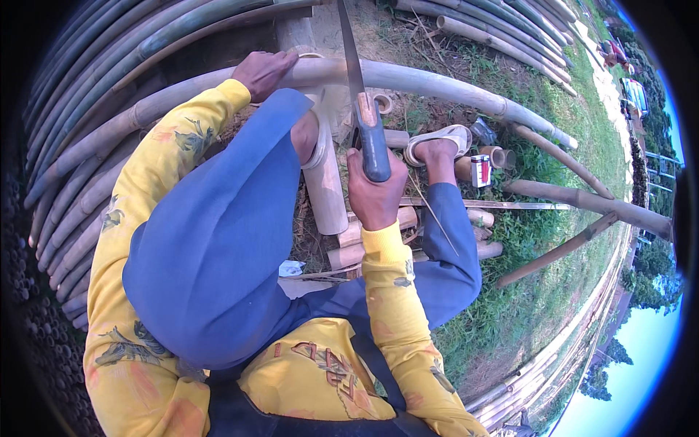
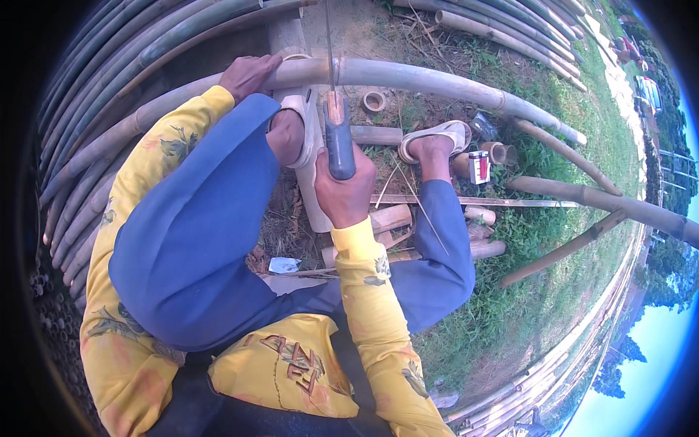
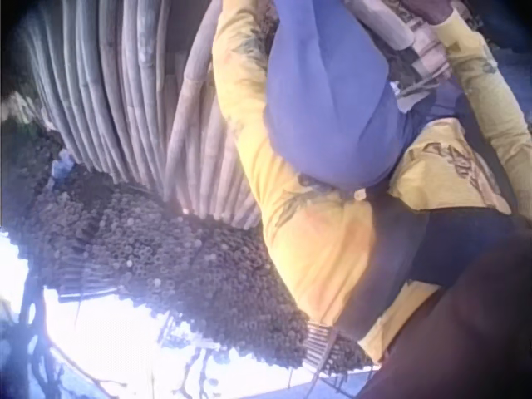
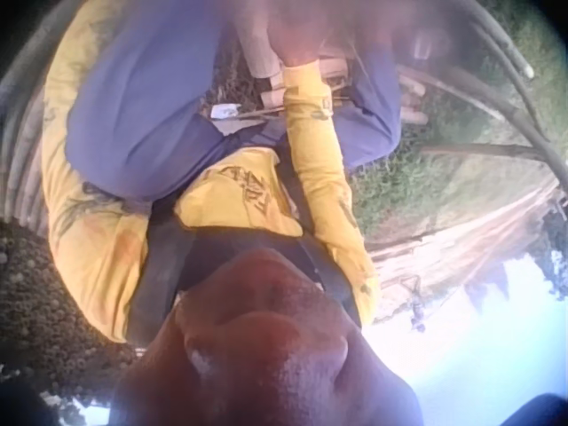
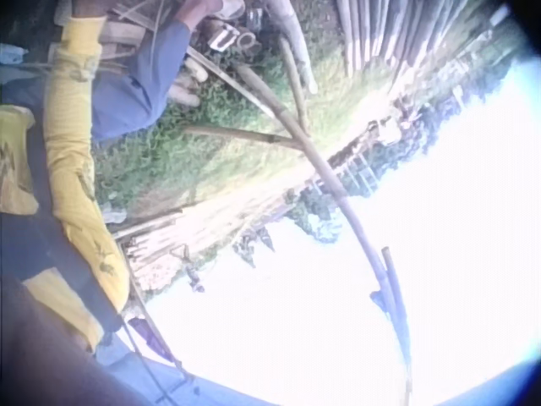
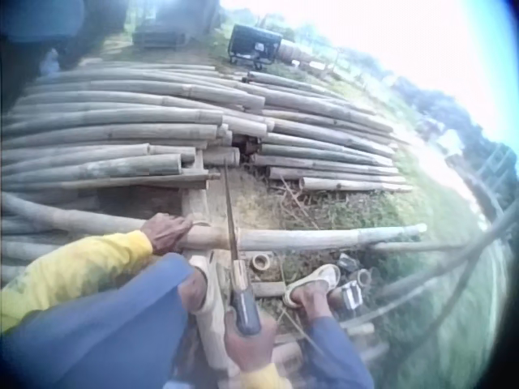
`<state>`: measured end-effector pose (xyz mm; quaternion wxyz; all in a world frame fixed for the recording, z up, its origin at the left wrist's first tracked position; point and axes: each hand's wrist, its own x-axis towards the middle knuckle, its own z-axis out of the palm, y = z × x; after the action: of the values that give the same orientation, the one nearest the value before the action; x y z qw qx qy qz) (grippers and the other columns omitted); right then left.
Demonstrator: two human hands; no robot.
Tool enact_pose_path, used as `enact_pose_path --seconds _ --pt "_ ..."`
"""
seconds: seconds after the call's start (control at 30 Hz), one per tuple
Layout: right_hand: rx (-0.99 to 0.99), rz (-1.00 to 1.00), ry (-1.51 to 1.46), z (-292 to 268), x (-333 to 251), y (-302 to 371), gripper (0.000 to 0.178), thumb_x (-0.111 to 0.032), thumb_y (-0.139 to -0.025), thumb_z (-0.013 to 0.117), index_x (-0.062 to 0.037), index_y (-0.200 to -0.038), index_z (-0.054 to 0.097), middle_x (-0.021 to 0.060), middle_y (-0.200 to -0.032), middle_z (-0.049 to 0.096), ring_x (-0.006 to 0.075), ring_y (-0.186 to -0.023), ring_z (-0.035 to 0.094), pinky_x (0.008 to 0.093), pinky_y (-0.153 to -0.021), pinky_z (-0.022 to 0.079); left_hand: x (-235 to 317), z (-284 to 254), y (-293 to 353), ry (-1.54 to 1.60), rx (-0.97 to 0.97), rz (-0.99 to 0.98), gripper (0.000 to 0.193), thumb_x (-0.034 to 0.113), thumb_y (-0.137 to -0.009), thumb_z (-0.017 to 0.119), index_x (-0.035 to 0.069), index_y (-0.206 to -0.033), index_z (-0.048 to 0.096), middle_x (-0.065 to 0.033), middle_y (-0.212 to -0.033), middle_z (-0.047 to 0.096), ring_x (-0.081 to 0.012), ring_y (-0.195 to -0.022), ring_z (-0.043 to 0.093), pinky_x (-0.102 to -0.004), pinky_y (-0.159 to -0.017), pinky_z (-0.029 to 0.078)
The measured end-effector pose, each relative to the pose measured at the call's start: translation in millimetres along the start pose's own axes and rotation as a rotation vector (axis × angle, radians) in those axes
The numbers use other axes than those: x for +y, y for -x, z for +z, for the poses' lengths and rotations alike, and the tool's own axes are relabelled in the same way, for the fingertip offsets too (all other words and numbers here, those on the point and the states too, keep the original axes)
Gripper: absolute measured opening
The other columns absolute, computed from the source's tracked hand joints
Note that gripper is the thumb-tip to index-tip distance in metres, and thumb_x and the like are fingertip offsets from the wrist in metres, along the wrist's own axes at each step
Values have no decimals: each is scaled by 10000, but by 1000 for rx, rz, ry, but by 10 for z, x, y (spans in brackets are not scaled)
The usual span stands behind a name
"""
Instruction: The person sits on the ground and uses a hand saw to cut a long bamboo pole into shorter sections. They repeatedly position the pole, saw through it, and move the cut pieces aside. The work area contains many stacked bamboo poles and cut segments.
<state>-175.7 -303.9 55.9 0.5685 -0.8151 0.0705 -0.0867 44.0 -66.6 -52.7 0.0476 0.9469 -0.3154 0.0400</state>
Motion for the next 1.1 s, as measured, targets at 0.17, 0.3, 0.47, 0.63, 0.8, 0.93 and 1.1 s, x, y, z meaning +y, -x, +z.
enact_pose_path --seconds 0.17,0.3,0.47,0.63,0.8,0.93,1.1 --pt "37 -16 113 -357 101 1134 251 21 -881 712 20 -1131 699 63 -769 654 107 -673 593 275 -671 504 -40 -108 8 -11 -15 56 340 139 -888 628 25 -1186 511 -197 -1031 692 -388 -921 720 -473 -802 595" --pt "39 131 94 -537 -99 1514 333 75 -873 681 35 -1203 686 117 -975 730 128 -838 684 268 -786 528 19 -108 40 46 -39 49 389 148 -844 679 18 -1163 501 -206 -1042 691 -396 -924 715 -479 -795 591" --pt "31 78 -10 -183 -76 182 139 -70 -934 697 13 -864 609 17 -669 540 72 -615 461 279 -572 419 22 -163 -26 38 -64 13 478 169 -768 754 31 -1151 503 -196 -1042 691 -412 -929 705 -479 -810 585" --pt "68 82 -5 -359 -59 1006 97 9 -897 702 19 -987 665 21 -718 611 73 -648 545 268 -616 467 -81 -221 -53 -16 -15 46 426 181 -838 704 23 -1168 486 -204 -1034 698 -405 -896 716 -479 -800 584" --pt "107 132 -4 -520 -132 1363 198 39 -894 681 31 -1091 691 41 -776 675 91 -659 602 269 -641 498 14 -113 -6 9 -2 73 478 230 -812 740 26 -1163 489 -204 -1033 698 -398 -914 713 -476 -808 581" --pt "9 147 -67 -117 -20 152 153 -71 -938 701 7 -853 601 22 -677 581 80 -587 466 284 -545 415 102 -128 -44 45 -65 -5 588 201 -692 816 49 -1172 512 -187 -1039 687 -396 -939 701 -472 -831 578" --pt "89 95 40 -361 -88 933 86 -36 -909 709 20 -951 660 37 -690 614 102 -613 542 284 -598 465 -28 -303 -37 78 -175 -91 623 190 -636 838 60 -1161 530 -194 -1035 706 -414 -956 698 -496 -820 571"
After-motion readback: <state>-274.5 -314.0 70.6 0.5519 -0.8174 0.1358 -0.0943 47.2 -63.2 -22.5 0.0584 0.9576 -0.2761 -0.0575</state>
